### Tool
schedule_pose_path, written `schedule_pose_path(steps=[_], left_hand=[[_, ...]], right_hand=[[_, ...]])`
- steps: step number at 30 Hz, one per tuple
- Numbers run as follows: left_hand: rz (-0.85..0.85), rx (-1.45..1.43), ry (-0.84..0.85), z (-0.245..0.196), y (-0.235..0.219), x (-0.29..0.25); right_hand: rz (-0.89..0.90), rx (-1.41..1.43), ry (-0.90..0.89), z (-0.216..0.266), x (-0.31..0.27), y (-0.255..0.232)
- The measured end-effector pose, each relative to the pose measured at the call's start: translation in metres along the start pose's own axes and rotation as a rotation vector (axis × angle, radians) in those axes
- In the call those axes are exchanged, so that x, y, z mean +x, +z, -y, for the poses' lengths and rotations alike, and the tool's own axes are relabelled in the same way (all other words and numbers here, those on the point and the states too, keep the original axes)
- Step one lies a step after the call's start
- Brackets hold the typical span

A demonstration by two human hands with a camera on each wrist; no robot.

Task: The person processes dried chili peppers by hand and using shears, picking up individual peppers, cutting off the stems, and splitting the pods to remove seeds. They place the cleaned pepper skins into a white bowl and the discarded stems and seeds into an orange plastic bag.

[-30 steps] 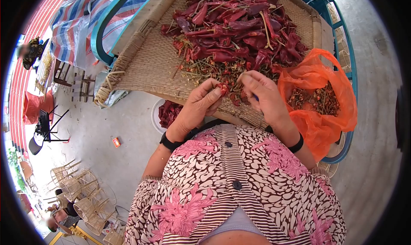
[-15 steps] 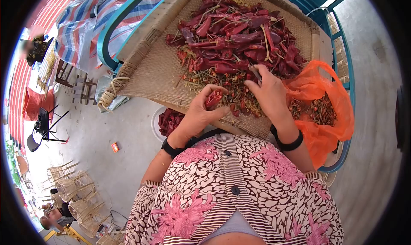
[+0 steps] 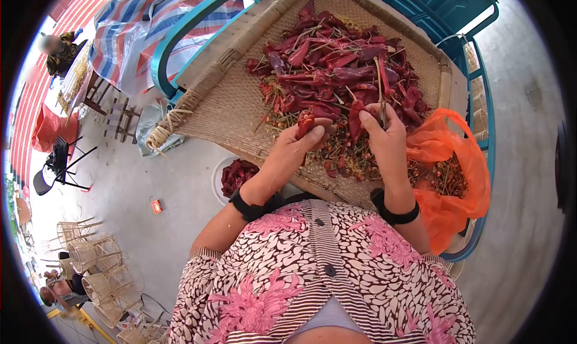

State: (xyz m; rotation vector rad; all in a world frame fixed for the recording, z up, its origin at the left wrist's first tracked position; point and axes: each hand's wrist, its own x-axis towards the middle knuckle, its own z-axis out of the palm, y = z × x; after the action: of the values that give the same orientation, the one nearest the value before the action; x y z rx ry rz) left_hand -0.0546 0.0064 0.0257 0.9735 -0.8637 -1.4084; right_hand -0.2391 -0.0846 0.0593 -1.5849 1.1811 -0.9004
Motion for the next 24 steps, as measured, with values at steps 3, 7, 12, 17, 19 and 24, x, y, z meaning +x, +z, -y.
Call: schedule_pose_path(steps=[3,7,12,17,19,24], left_hand=[[0.051,-0.108,0.019,-0.001,0.006,0.011],[0.007,-0.131,-0.078,-0.007,0.009,0.012],[-0.004,-0.142,0.095,0.002,0.007,0.016],[0.015,-0.128,0.060,0.001,0.007,0.012],[-0.009,-0.122,0.107,0.009,0.006,0.013],[0.043,0.020,0.095,0.011,-0.002,0.006]], right_hand=[[0.127,0.412,0.186,0.011,-0.017,0.010],[0.176,0.637,0.291,0.001,-0.022,0.024],[0.172,0.290,0.115,0.000,-0.024,0.033],[0.200,0.261,0.001,0.002,-0.025,0.040],[0.199,0.277,-0.020,0.002,-0.024,0.039],[0.157,0.097,-0.099,0.018,-0.020,0.031]])
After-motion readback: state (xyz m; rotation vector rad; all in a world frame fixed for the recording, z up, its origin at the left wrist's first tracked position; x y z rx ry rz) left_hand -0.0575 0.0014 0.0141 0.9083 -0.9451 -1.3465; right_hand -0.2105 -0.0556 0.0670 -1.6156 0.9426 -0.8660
